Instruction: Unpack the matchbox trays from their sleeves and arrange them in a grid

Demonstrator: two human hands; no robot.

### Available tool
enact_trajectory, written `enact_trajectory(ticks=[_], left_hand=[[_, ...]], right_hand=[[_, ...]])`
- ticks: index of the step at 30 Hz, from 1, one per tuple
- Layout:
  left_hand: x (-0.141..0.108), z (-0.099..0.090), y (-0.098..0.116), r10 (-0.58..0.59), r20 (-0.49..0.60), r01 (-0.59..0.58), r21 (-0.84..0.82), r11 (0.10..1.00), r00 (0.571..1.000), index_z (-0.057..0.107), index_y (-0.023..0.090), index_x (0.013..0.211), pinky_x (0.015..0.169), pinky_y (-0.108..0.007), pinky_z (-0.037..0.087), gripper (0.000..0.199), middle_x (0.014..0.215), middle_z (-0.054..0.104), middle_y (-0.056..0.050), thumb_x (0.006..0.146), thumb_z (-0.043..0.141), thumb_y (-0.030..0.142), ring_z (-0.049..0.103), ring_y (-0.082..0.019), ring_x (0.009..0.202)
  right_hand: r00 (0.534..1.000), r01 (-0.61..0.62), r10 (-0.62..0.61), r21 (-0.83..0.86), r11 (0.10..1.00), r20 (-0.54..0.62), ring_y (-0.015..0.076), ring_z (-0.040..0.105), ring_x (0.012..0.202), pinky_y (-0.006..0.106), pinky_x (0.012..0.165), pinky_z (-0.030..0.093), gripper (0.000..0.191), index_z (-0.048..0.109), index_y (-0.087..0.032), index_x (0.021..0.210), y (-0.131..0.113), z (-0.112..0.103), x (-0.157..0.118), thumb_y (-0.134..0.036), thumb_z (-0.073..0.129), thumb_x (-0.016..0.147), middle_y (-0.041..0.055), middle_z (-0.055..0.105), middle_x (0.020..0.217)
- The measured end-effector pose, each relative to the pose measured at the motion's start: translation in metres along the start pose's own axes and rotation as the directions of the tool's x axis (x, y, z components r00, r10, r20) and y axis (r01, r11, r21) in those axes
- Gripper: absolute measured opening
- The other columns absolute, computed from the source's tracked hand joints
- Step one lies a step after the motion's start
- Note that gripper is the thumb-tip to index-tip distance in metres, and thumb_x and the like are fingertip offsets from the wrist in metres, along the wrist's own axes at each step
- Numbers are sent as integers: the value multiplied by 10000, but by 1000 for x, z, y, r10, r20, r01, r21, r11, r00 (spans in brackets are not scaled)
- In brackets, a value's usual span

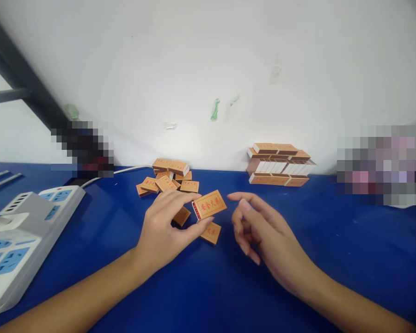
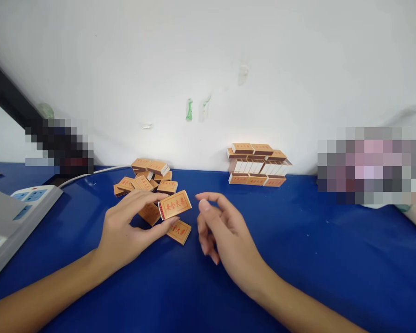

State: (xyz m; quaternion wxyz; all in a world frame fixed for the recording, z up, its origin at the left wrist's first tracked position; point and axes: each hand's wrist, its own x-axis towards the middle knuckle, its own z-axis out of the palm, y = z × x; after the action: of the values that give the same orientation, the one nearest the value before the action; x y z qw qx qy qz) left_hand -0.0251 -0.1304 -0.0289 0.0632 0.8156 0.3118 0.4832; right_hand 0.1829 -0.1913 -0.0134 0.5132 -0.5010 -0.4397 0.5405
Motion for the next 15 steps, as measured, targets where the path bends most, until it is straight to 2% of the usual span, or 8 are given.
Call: enact_trajectory(ticks=[2, 6, 7, 10, 15], left_hand=[[1, 0, 3, 14, -2, -14, 1, 1000, 1000, 721, 233, 1145, 861, -413, 579, 307, 1019, 789, -40, 872, 851, 291, 716, -228, 937], [1, 1, 5, 44, 14, -43, -25, 999, 999, 727, 223, 1140, 821, -394, 581, 317, 961, 785, -33, 858, 864, 272, 705, -214, 885], [0, 1, 4, 58, 16, -58, -27, 998, 998, 726, 219, 1153, 821, -394, 584, 335, 960, 785, -36, 856, 869, 280, 705, -213, 882], [-2, 1, 0, 119, 30, -119, -4, 993, 992, 717, 211, 1218, 839, -408, 596, 427, 991, 797, -51, 845, 886, 329, 709, -220, 893], [-4, 0, -3, 145, 39, -147, 54, 988, 989, 716, 235, 1250, 842, -418, 612, 447, 1018, 814, -46, 858, 869, 385, 729, -229, 912]], right_hand=[[997, 29, -28, 4, 1000, -67, 99, 484, 463, 185, 328, 322, 508, 563, -267, 1202, 0, -2, 1, -673, 660, 913, -61, 517, 717], [989, -26, 43, -116, 993, 144, 96, 455, 400, 187, 318, 290, 512, 586, -247, 1179, 0, -6, 2, -699, 616, 941, -73, 510, 623], [987, -21, 42, -137, 990, 155, 90, 444, 391, 184, 319, 283, 501, 598, -239, 1153, 0, -7, 3, -695, 618, 945, -77, 503, 599], [995, 14, 3, -179, 984, 96, 71, 428, 393, 176, 331, 278, 452, 634, -217, 1006, 0, -12, 6, -659, 681, 925, -74, 504, 570], [995, 12, 16, -268, 963, 102, 80, 446, 413, 188, 353, 306, 454, 645, -195, 832, 3, -20, 13, -637, 731, 888, -42, 534, 543]])
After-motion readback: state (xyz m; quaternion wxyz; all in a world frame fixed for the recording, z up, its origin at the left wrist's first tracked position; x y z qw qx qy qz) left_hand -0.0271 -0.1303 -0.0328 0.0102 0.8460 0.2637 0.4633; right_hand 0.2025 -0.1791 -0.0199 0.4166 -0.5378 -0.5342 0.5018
